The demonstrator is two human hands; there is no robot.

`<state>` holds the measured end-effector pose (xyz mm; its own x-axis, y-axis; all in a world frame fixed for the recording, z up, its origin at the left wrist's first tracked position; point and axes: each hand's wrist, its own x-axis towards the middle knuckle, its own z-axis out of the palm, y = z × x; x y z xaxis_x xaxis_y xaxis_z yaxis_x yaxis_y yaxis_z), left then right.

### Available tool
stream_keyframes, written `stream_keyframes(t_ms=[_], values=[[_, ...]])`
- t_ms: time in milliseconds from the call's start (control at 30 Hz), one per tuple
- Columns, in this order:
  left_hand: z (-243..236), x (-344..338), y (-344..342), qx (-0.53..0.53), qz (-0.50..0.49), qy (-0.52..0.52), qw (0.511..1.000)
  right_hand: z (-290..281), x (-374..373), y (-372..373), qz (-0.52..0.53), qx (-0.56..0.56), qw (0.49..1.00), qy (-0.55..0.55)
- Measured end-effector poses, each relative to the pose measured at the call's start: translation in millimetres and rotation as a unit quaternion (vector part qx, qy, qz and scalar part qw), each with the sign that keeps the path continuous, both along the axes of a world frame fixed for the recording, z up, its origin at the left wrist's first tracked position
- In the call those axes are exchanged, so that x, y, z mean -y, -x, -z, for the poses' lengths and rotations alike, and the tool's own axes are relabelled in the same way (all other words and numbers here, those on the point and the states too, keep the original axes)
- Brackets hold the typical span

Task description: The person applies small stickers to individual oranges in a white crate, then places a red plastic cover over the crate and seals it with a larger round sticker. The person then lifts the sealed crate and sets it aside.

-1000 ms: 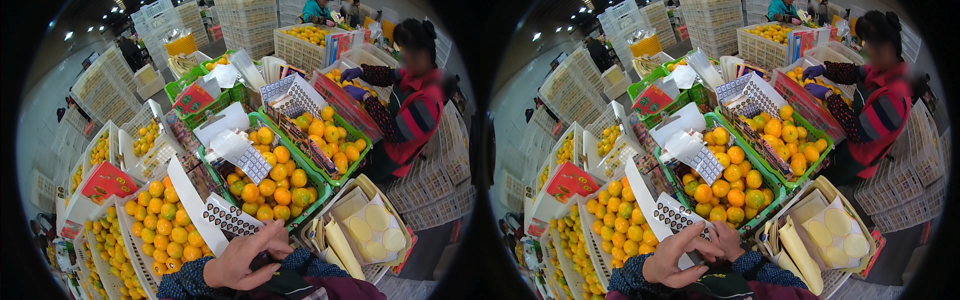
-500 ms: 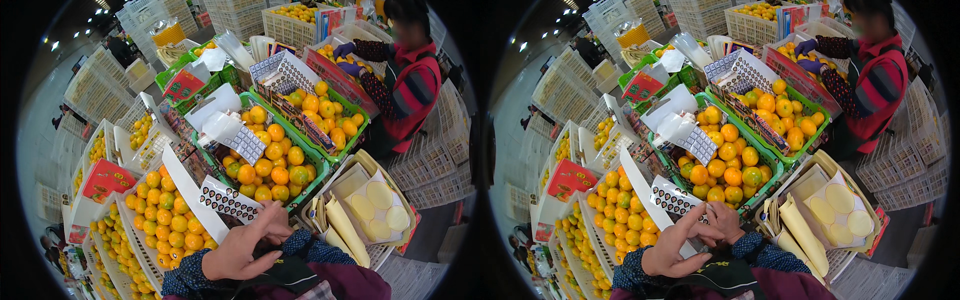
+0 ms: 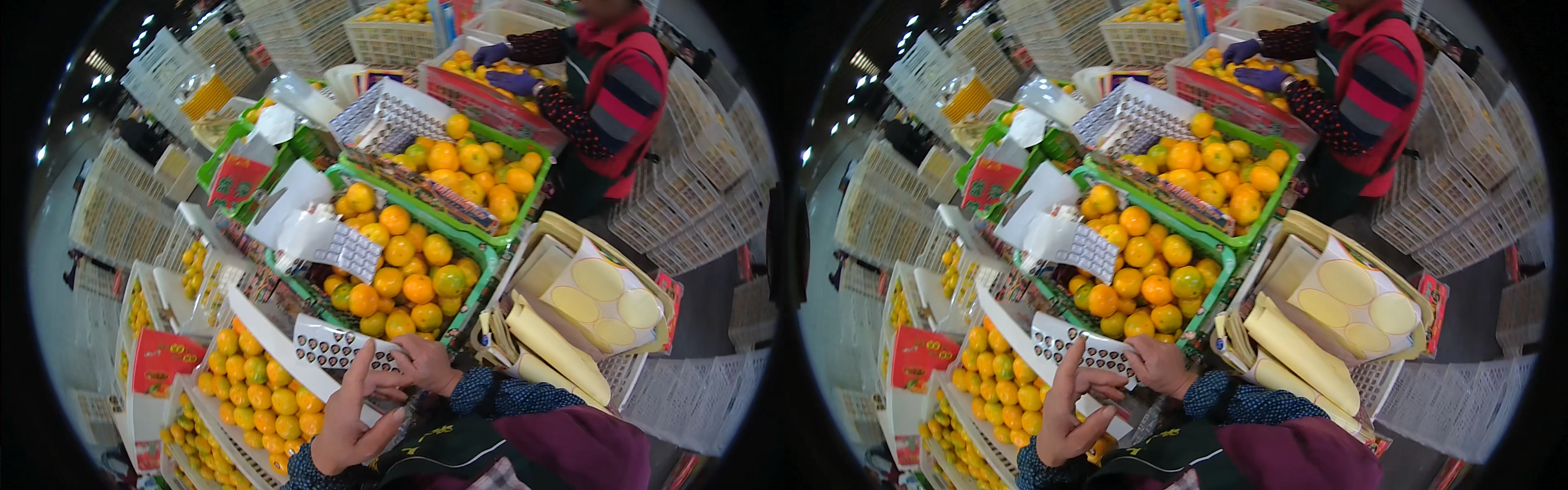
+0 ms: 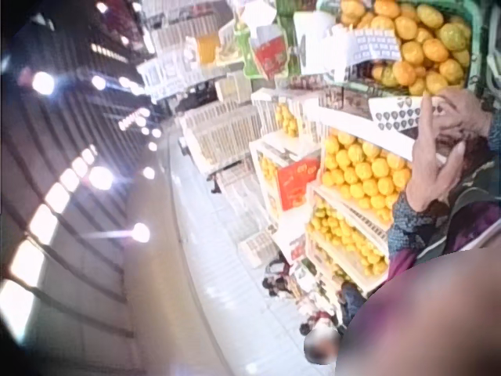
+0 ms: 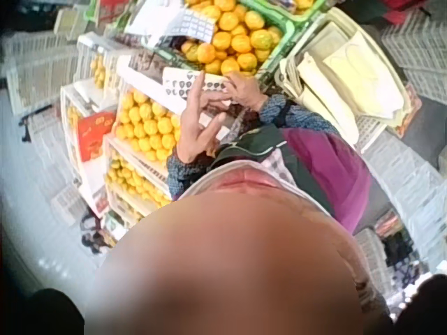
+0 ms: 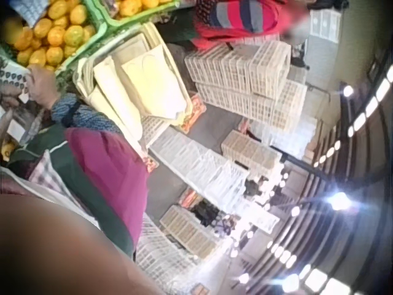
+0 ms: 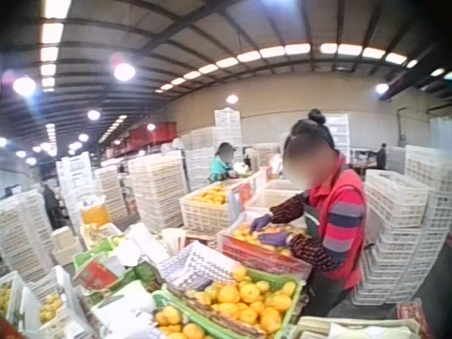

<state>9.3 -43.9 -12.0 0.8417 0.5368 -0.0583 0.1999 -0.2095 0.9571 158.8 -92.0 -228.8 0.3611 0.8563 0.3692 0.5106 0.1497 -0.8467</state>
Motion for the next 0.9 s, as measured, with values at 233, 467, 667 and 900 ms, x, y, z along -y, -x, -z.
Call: stream_keyframes(t_ms=[233,467,667,900], values=[[7,8,5,0.002,0.042,-0.007,0.999,2,3,3,0.012,-0.022,1.0,0.01],[-3,22,28,0.016,0.044,-0.006,0.999,-1,6,6,0.044,-0.022,0.999,-0.013],[9,35,59,0.018,0.029,-0.014,0.999,6,7,13,0.077,-0.029,0.997,-0.012],[31,49,101,-0.01,-0.027,0.019,0.999,5,5,9,0.061,-0.157,0.986,0.021]])
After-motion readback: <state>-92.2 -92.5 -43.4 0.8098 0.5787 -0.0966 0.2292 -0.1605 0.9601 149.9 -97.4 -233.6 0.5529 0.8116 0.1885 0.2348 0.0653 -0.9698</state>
